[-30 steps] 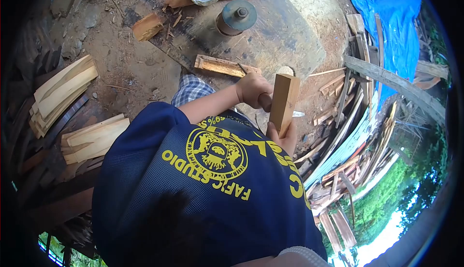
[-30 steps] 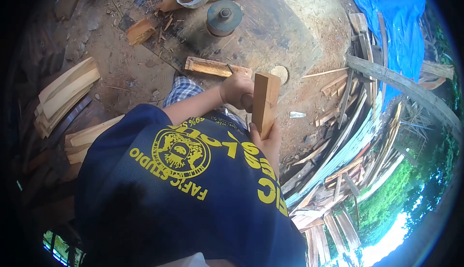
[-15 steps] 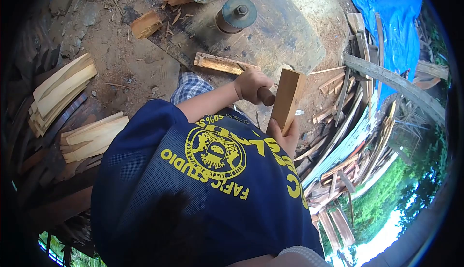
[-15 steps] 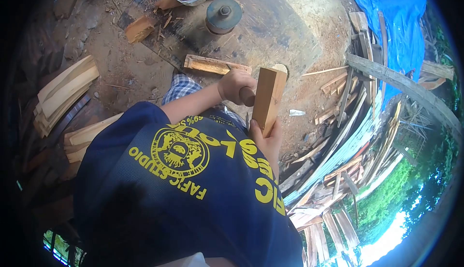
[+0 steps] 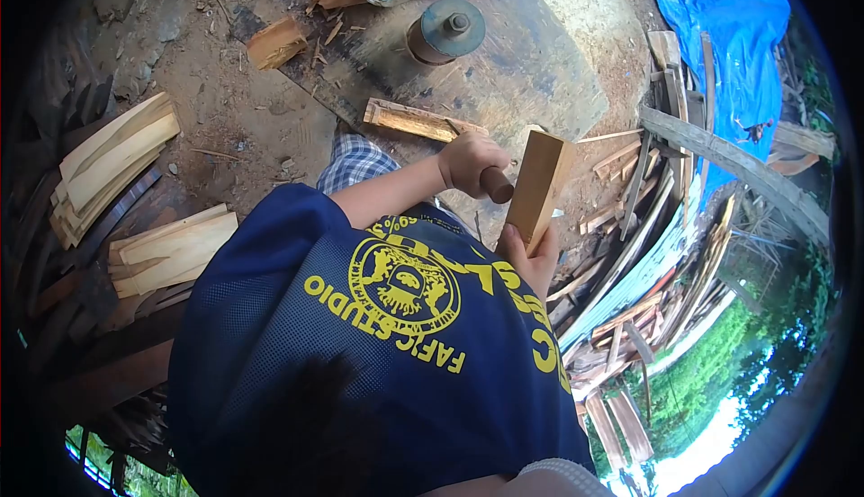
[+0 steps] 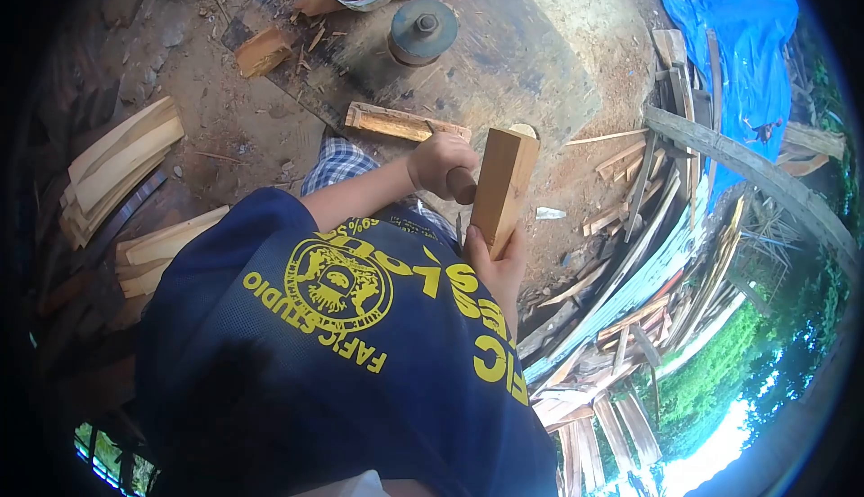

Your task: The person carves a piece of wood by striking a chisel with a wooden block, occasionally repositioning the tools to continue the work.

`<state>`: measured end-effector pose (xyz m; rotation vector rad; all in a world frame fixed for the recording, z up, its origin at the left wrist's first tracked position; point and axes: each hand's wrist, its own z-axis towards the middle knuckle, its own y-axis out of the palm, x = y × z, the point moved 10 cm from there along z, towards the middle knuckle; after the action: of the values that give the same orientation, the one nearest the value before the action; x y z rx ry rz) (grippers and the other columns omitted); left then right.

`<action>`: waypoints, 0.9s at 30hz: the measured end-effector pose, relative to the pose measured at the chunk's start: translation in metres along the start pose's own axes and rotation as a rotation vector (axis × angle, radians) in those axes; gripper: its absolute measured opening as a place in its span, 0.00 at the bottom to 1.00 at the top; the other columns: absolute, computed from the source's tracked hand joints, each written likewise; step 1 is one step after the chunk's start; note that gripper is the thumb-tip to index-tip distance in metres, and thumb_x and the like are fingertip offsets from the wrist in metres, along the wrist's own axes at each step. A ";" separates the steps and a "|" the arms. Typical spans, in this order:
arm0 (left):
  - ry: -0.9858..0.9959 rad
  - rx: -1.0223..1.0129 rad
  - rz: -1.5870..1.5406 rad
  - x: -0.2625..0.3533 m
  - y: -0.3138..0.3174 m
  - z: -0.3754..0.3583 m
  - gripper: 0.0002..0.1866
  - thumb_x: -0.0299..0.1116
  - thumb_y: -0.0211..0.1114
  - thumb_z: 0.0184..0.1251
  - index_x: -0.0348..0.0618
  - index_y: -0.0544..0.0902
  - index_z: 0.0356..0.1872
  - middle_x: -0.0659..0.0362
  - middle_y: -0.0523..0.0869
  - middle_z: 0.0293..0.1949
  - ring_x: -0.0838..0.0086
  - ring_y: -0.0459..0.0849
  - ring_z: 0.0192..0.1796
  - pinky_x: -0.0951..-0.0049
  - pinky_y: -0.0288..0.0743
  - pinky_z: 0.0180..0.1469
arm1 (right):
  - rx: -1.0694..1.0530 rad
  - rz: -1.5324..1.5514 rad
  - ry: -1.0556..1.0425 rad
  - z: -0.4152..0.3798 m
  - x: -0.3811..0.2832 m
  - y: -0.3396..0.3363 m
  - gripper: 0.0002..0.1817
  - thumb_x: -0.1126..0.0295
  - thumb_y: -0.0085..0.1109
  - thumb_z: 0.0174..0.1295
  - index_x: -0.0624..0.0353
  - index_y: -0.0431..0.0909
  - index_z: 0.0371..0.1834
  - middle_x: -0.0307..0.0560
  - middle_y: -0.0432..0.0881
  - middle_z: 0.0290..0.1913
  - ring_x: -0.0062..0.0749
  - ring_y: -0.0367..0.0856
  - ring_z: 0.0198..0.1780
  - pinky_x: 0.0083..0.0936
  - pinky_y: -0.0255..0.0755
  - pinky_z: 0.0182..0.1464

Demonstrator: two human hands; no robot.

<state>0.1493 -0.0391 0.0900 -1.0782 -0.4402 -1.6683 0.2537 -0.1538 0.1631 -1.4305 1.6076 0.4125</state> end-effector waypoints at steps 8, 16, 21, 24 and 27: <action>-0.122 0.042 -0.043 -0.014 -0.010 0.003 0.15 0.40 0.73 0.42 0.48 0.74 0.20 0.56 0.79 0.20 0.57 0.82 0.25 0.62 0.74 0.29 | 0.017 -0.278 -0.238 -0.009 -0.070 -0.013 0.14 0.75 0.67 0.61 0.62 0.72 0.46 0.42 0.80 0.35 0.19 0.76 0.34 0.20 0.69 0.33; -0.271 0.090 0.014 -0.028 -0.017 0.013 0.13 0.44 0.72 0.51 0.49 0.78 0.23 0.54 0.83 0.23 0.54 0.85 0.28 0.59 0.78 0.30 | -0.023 -0.415 -0.418 0.022 -0.059 0.007 0.20 0.63 0.68 0.57 0.65 0.70 0.42 0.59 0.78 0.33 0.54 0.80 0.42 0.37 0.73 0.41; -0.234 0.106 -0.002 -0.026 -0.008 0.010 0.12 0.46 0.71 0.56 0.51 0.85 0.31 0.52 0.86 0.28 0.52 0.87 0.33 0.59 0.81 0.33 | -0.081 -0.638 -0.216 0.025 -0.061 0.026 0.22 0.64 0.68 0.58 0.64 0.67 0.46 0.71 0.80 0.32 0.73 0.79 0.38 0.47 0.73 0.36; -0.318 0.111 -0.042 -0.040 -0.016 0.014 0.15 0.46 0.73 0.52 0.47 0.81 0.26 0.52 0.85 0.25 0.54 0.87 0.32 0.60 0.80 0.32 | -0.124 -0.352 -0.270 0.010 -0.096 0.011 0.23 0.66 0.67 0.62 0.60 0.67 0.55 0.51 0.82 0.31 0.37 0.84 0.38 0.31 0.75 0.36; -0.425 0.097 -0.050 -0.047 -0.023 0.016 0.16 0.45 0.74 0.49 0.46 0.79 0.24 0.53 0.84 0.23 0.53 0.86 0.31 0.62 0.79 0.31 | 0.088 -0.001 -0.518 -0.022 -0.144 -0.030 0.20 0.68 0.54 0.67 0.59 0.64 0.60 0.48 0.79 0.31 0.29 0.80 0.31 0.26 0.74 0.30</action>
<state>0.1379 0.0082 0.0648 -1.3604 -0.8186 -1.4405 0.2584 -0.0911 0.2983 -1.1394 1.1885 0.6439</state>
